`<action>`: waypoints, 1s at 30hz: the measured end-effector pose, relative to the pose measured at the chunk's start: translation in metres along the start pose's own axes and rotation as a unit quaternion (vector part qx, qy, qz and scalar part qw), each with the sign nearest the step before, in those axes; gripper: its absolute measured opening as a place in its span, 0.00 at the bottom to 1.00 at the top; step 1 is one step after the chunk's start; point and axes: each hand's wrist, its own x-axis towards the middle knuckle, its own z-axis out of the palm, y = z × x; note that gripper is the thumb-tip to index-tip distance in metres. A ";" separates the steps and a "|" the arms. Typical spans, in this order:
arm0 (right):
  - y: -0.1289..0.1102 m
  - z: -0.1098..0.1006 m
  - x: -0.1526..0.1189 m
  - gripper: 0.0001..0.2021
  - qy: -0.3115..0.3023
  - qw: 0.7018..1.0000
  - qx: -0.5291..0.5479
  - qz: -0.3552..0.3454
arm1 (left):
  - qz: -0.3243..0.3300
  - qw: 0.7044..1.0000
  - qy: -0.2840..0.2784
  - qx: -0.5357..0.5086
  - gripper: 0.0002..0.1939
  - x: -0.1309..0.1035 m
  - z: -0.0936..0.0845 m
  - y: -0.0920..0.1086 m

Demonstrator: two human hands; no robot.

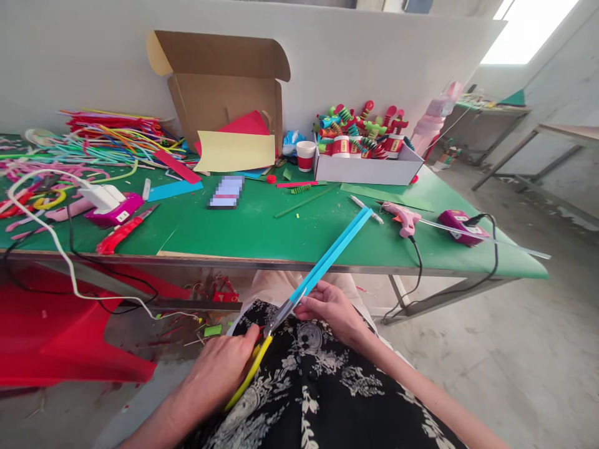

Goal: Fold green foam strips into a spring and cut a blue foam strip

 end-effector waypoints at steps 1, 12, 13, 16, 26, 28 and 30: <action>-0.001 -0.001 -0.001 0.17 0.004 1.000 0.000 0.001 | -0.001 1.000 0.004 0.000 0.18 0.000 0.000 0.000; 0.002 -0.006 -0.001 0.18 0.012 1.000 -0.015 0.010 | 0.008 1.000 0.025 0.001 0.16 0.002 0.005 -0.005; 0.002 -0.005 -0.001 0.18 0.008 1.000 -0.017 0.011 | 0.010 1.000 0.026 0.000 0.16 0.002 0.004 -0.005; 0.002 -0.004 -0.002 0.18 0.000 1.000 -0.029 0.013 | 0.011 1.000 0.027 0.000 0.16 0.003 0.003 -0.004; 0.001 -0.002 -0.003 0.18 -0.011 0.999 -0.042 0.021 | 0.023 0.999 0.037 0.004 0.18 0.008 0.006 -0.004; 0.001 -0.002 -0.003 0.18 -0.012 0.999 -0.037 0.019 | 0.027 0.999 0.038 0.008 0.18 0.008 0.008 -0.005; 0.001 -0.002 -0.003 0.18 -0.013 0.999 -0.032 0.017 | 0.029 0.999 0.039 0.007 0.19 0.008 0.008 -0.005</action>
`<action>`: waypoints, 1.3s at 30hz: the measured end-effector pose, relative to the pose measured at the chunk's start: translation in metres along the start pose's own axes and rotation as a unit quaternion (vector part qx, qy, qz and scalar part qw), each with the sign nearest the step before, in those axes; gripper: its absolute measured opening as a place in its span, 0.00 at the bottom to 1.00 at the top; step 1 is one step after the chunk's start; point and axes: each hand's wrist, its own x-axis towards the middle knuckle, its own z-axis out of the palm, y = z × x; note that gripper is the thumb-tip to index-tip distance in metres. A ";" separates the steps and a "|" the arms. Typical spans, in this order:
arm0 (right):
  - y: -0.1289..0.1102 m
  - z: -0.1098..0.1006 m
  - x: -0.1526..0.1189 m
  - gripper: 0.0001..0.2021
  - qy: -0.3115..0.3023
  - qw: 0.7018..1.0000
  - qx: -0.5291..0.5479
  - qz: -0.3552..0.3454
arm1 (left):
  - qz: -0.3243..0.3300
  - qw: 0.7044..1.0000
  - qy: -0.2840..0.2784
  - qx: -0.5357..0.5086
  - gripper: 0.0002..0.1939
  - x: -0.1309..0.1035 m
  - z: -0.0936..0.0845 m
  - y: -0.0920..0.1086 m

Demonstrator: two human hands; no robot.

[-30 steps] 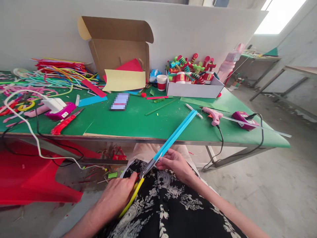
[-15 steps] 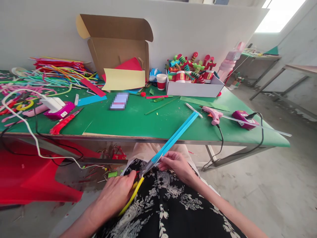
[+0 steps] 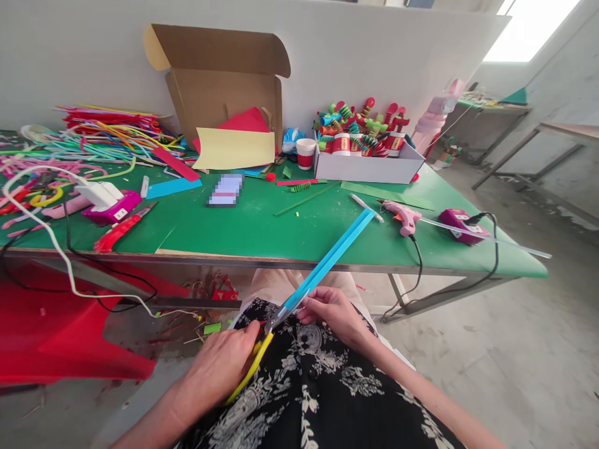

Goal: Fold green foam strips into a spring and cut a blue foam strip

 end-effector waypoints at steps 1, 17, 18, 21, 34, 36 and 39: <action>0.000 0.000 0.000 0.18 -0.001 1.000 0.002 0.000 | 0.000 1.000 0.000 -0.001 0.18 0.000 0.000 0.000; 0.002 -0.002 0.001 0.18 -0.003 1.000 -0.003 -0.004 | -0.009 1.000 -0.010 0.004 0.18 0.000 0.000 0.001; 0.002 -0.002 0.001 0.18 -0.003 1.000 -0.003 -0.006 | -0.010 1.000 -0.011 0.005 0.17 0.000 0.000 0.001; 0.002 -0.002 0.001 0.17 -0.002 1.000 -0.003 -0.006 | -0.010 1.000 -0.015 0.003 0.17 -0.001 -0.001 0.001; -0.005 -0.006 -0.002 0.20 0.037 0.999 0.036 0.005 | -0.025 1.000 -0.014 -0.011 0.16 -0.004 -0.002 0.000; -0.005 -0.006 -0.001 0.20 0.036 0.999 0.035 0.001 | -0.024 1.000 -0.008 -0.015 0.16 -0.004 -0.002 0.000; -0.005 -0.004 -0.001 0.20 0.031 0.999 0.026 -0.003 | -0.019 1.000 0.003 -0.017 0.17 -0.003 -0.002 -0.001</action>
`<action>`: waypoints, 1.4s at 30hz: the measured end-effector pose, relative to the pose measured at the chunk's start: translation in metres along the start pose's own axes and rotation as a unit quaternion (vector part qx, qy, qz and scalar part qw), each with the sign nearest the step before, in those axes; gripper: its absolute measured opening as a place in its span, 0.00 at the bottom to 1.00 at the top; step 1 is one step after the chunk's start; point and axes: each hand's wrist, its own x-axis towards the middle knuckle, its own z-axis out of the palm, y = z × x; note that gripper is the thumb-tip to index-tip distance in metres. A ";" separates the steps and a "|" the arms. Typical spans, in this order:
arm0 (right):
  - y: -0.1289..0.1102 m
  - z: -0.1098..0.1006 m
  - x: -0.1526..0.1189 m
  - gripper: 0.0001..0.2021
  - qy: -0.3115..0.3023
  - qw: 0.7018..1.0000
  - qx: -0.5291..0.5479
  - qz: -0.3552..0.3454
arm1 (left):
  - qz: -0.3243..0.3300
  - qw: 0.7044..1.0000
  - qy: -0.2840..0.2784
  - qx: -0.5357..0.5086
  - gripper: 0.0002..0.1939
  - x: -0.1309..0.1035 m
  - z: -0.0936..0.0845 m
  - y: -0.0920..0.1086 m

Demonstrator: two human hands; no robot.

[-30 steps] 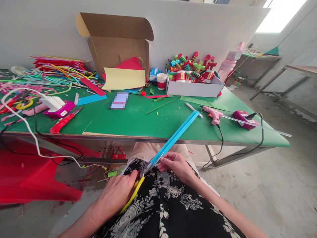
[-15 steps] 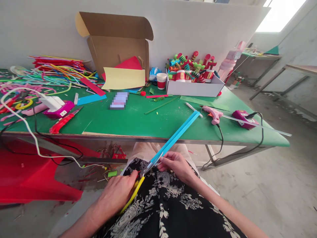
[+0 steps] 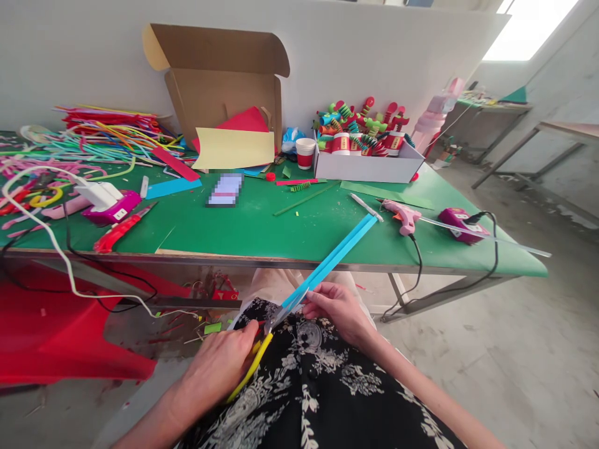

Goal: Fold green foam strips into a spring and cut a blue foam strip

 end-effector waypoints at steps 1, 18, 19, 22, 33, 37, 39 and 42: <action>0.000 0.000 0.000 0.19 -0.004 1.000 -0.006 -0.001 | 0.001 1.000 0.003 0.000 0.17 0.000 0.000 0.000; 0.002 0.001 -0.001 0.21 -0.029 0.998 -0.047 -0.002 | 0.021 1.000 0.007 0.013 0.16 0.004 0.001 0.002; 0.002 0.001 -0.001 0.21 -0.029 0.998 -0.048 -0.002 | 0.021 1.000 0.005 0.012 0.16 0.004 0.000 0.002; 0.003 0.001 -0.001 0.21 -0.027 0.999 -0.047 -0.002 | 0.023 1.000 0.002 0.007 0.16 0.004 -0.001 0.002; 0.003 0.001 -0.001 0.20 -0.030 0.999 -0.044 -0.002 | 0.011 1.000 -0.007 0.009 0.16 0.004 0.000 0.003; 0.002 0.002 -0.002 0.20 -0.025 0.999 -0.039 -0.003 | 0.017 1.000 0.000 0.005 0.15 0.004 0.001 0.003; 0.002 0.002 -0.002 0.20 -0.025 0.999 -0.039 -0.002 | 0.014 1.000 -0.001 0.002 0.15 0.004 0.001 0.004; -0.001 0.001 -0.003 0.20 -0.025 0.999 -0.038 -0.002 | 0.006 1.000 -0.007 0.003 0.15 0.003 0.000 0.004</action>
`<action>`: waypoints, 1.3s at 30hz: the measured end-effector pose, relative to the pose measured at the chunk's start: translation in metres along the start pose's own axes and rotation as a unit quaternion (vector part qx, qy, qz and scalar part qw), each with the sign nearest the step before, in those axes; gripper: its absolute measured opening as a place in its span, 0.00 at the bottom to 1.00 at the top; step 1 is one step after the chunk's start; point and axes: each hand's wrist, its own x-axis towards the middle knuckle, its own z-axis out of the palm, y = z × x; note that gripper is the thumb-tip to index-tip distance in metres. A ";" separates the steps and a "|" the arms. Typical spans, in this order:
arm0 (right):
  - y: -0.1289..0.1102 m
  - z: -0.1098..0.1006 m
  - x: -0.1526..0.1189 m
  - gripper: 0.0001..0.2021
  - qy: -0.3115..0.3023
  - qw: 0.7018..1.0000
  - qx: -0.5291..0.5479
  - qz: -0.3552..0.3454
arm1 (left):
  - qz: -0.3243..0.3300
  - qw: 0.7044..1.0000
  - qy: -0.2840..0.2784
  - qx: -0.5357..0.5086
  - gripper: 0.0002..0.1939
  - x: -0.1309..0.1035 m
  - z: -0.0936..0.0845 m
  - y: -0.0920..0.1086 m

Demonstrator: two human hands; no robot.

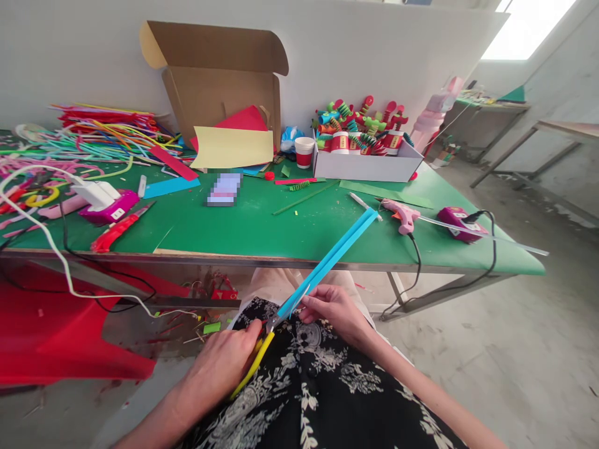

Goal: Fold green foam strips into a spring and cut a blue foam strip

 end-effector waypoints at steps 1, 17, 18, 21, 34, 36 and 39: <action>-0.001 -0.001 0.000 0.20 0.004 1.000 0.004 -0.001 | -0.002 1.000 0.000 0.001 0.15 0.000 0.000 0.000; -0.003 -0.003 -0.001 0.20 0.025 0.999 0.012 -0.020 | 0.005 0.999 0.032 -0.013 0.16 0.002 0.001 -0.004; -0.003 -0.003 -0.001 0.20 0.022 1.000 0.008 -0.018 | 0.009 0.999 0.034 -0.013 0.16 0.002 0.001 -0.004; -0.004 -0.001 -0.002 0.21 0.019 1.000 0.004 -0.014 | 0.016 0.999 0.038 -0.014 0.16 0.003 0.000 -0.003; 0.001 -0.002 0.000 0.20 0.011 1.000 0.001 -0.014 | 0.027 0.999 0.031 0.012 0.16 0.004 0.000 -0.001; 0.000 -0.002 -0.001 0.20 0.011 1.000 0.001 -0.015 | 0.027 0.999 0.030 0.010 0.16 0.004 0.001 -0.001; -0.001 -0.002 -0.001 0.21 0.010 1.000 0.002 -0.013 | 0.024 0.999 0.022 0.010 0.16 0.003 0.001 -0.001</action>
